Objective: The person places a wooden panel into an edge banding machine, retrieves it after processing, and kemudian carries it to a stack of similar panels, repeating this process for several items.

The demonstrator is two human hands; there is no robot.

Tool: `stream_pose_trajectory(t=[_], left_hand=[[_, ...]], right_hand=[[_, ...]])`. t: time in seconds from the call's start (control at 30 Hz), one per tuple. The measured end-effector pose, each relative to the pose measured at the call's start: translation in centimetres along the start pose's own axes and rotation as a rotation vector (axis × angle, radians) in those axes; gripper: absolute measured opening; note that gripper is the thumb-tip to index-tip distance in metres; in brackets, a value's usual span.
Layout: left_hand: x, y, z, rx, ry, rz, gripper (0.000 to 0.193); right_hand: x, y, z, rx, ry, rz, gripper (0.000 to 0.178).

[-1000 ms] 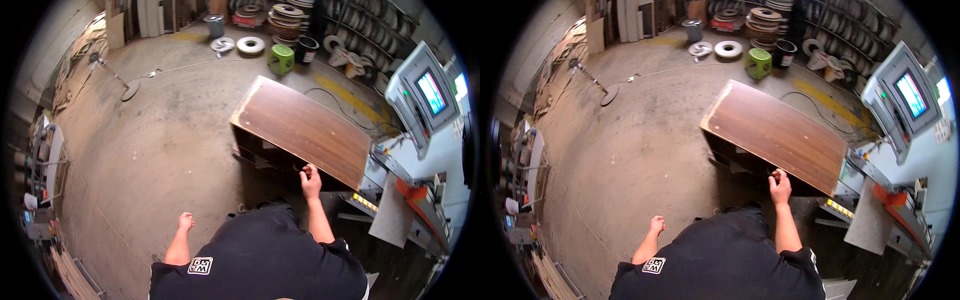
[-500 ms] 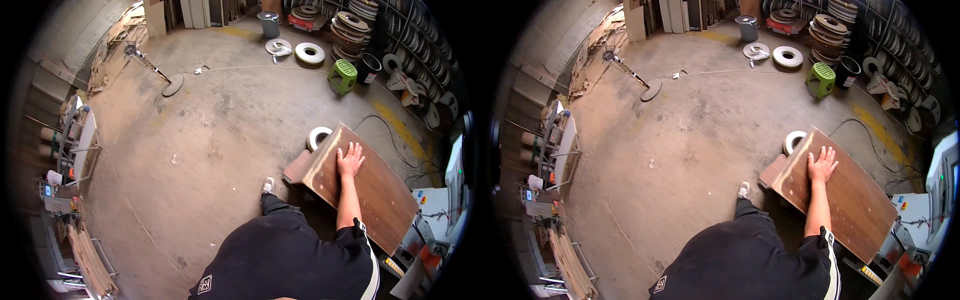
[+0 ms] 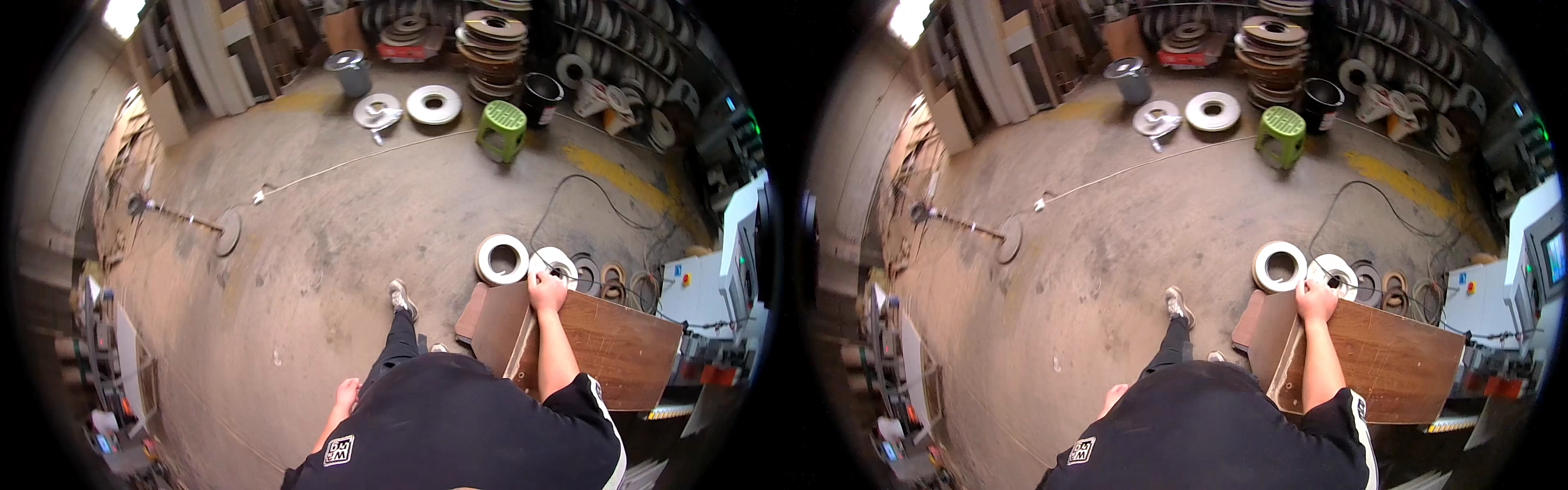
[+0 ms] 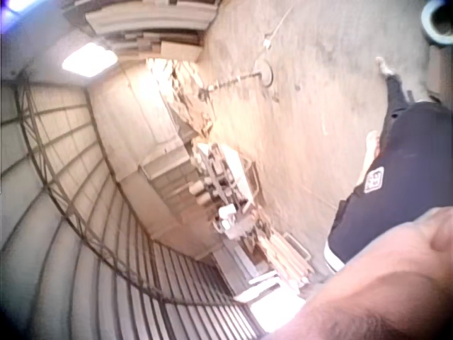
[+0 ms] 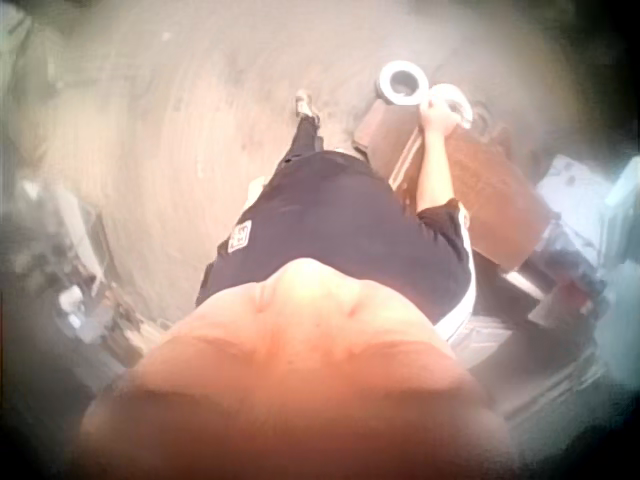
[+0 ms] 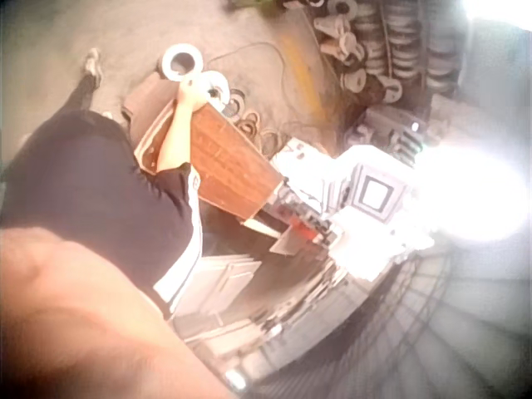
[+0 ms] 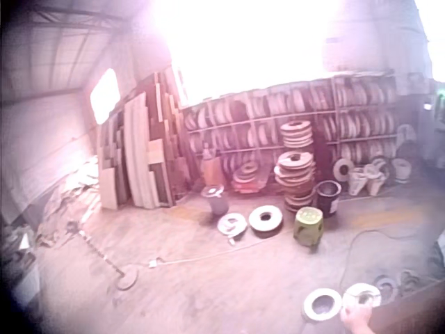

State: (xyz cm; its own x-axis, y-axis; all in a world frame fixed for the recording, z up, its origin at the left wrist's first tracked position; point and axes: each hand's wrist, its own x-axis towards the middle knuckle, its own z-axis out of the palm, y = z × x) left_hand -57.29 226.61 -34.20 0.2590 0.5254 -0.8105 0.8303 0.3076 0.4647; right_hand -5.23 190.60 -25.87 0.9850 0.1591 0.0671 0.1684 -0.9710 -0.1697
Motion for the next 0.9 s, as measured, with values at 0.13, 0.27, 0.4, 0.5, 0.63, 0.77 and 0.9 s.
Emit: stream_pose_trajectory(t=[0.13, 0.27, 0.4, 0.5, 0.63, 0.77, 0.9], left_hand=[[15.0, 9.4, -2.5, 0.338, -0.255, 0.216, 0.033], [25.4, 27.2, 0.1, 0.405, -0.274, 0.125, 0.027], [32.5, 45.8, 3.6, 1.027, -0.338, 0.407, 0.032], [33.6, 60.3, 9.9, 0.850, -0.387, 0.479, 0.032], [34.4, 74.4, 20.8, 0.714, -0.380, 0.519, 0.027], [34.2, 81.7, 31.4, 0.592, -0.428, 0.447, 0.025], [31.5, 84.7, 42.7, 0.873, -0.727, 0.503, 0.030]], right_hand=[[0.1, -1.7, -0.8, 0.080, 0.030, 0.143, 0.029], [2.5, -1.7, 0.5, -0.015, 0.074, 0.318, 0.034], [5.4, -3.6, -0.2, 0.100, -0.254, 0.540, 0.039], [7.5, -5.5, -0.1, 0.286, -0.361, 0.704, 0.041], [10.7, -4.2, 8.7, 0.644, -0.632, 0.787, 0.058], [18.1, 2.2, 16.3, 1.597, -0.469, 0.920, 0.062], [31.0, 10.3, 8.0, 1.112, -1.168, 1.029, 0.079]])
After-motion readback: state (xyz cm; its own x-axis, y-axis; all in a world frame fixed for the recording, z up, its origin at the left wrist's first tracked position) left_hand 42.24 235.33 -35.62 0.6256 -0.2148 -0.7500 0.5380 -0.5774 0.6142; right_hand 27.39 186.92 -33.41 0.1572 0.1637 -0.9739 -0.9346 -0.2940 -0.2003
